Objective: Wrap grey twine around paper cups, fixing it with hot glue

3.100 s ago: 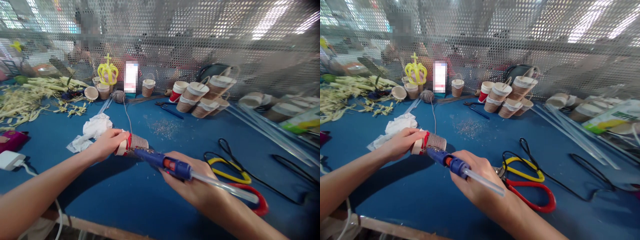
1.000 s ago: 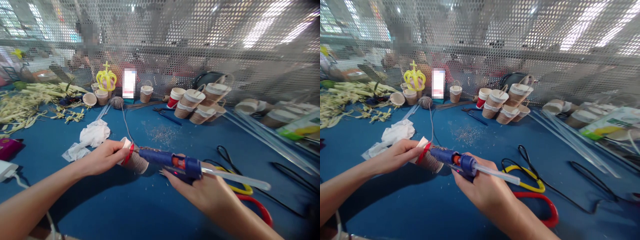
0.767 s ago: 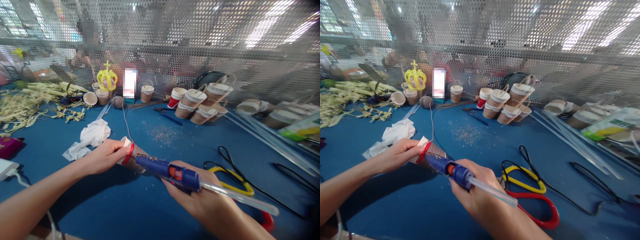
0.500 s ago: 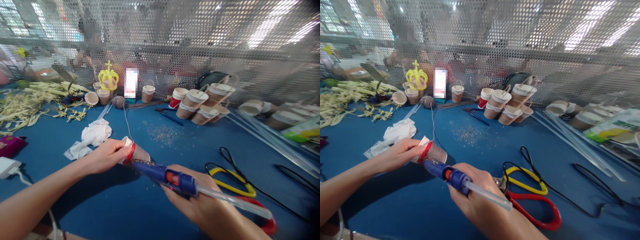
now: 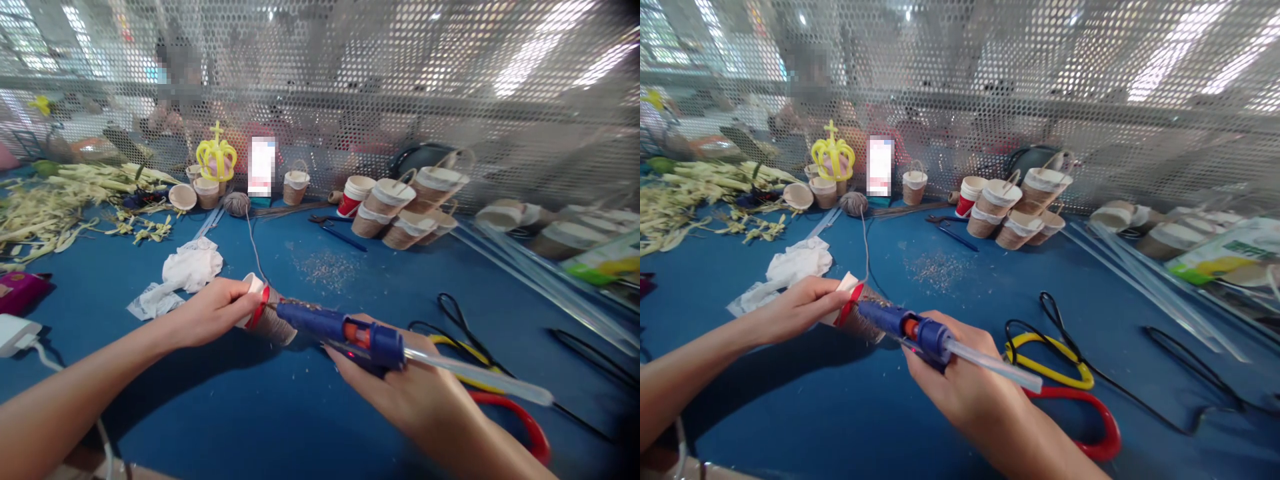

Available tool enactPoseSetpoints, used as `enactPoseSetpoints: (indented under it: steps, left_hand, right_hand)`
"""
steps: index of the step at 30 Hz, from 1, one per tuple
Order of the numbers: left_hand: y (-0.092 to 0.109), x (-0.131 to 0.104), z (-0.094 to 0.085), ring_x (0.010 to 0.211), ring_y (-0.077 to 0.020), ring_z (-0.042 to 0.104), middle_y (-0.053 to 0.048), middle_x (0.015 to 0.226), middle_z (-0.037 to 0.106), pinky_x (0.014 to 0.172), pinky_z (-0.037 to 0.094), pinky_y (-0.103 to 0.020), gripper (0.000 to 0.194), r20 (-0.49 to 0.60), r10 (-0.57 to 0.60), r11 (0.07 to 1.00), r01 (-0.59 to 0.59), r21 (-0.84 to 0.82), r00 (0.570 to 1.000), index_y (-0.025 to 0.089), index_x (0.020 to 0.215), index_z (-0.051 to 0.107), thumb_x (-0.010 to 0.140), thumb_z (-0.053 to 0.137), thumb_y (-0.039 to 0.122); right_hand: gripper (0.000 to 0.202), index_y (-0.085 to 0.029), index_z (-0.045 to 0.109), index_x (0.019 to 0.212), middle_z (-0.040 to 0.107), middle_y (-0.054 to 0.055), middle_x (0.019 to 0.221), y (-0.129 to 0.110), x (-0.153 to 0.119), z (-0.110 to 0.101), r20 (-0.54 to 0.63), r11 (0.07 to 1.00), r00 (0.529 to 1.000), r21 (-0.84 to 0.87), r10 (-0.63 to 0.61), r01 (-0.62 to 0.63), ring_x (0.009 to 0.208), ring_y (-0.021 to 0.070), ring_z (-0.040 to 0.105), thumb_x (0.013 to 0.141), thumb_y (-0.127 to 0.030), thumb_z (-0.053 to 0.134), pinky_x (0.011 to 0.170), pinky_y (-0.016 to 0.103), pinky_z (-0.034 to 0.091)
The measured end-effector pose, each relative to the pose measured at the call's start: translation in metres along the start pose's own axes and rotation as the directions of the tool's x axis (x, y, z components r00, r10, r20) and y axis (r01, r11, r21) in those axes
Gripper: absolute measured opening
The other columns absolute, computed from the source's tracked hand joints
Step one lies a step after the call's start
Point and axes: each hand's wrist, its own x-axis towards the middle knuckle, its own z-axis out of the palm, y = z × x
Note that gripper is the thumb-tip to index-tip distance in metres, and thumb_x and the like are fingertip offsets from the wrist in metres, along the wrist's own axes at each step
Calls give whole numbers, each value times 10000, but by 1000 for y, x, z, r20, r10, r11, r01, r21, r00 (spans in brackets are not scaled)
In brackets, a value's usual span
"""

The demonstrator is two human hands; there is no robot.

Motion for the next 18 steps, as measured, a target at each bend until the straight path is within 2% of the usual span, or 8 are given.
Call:
enactPoseSetpoints:
  steps: [3, 7, 13, 18]
  left_hand:
    - [-2, 1, 0, 590, -95, 398, 17, 669, 518, 543, 317, -184, 353, -7, -5, 1000, 5, -13, 1000, 132, 767, 585, 855, 338, 369]
    - [-4, 3, 1, 556, -92, 335, 27, 610, 431, 484, 265, -184, 364, -61, -44, 999, 46, 24, 997, 137, 649, 516, 841, 342, 392]
    - [-5, 3, 3, 538, -90, 303, 37, 586, 361, 491, 254, -202, 343, -61, -66, 997, 68, 27, 996, 134, 658, 487, 841, 325, 375]
    - [-3, 3, 4, 539, -92, 294, 36, 584, 356, 500, 260, -208, 313, -86, -55, 997, 58, 41, 995, 134, 655, 486, 827, 342, 353]
  right_hand:
    - [70, -218, 550, 673, 593, -13, 573, -1, -7, 4, 21, 1000, 1000, 2, 7, -7, 467, 126, 524, 731, -225, 511, 434, 239, 432]
    - [69, -210, 552, 696, 585, -26, 590, -2, -12, 6, 38, 999, 998, -8, -45, 46, 468, 106, 513, 749, -210, 508, 447, 226, 429]
    - [79, -196, 570, 723, 597, -21, 614, -5, -12, 10, 68, 994, 993, -34, -100, 102, 496, 97, 540, 742, -166, 499, 461, 205, 438]
    - [106, -197, 559, 702, 607, -20, 618, -6, -14, 11, 85, 993, 992, -54, -97, 102, 487, 93, 545, 734, -140, 476, 454, 198, 433]
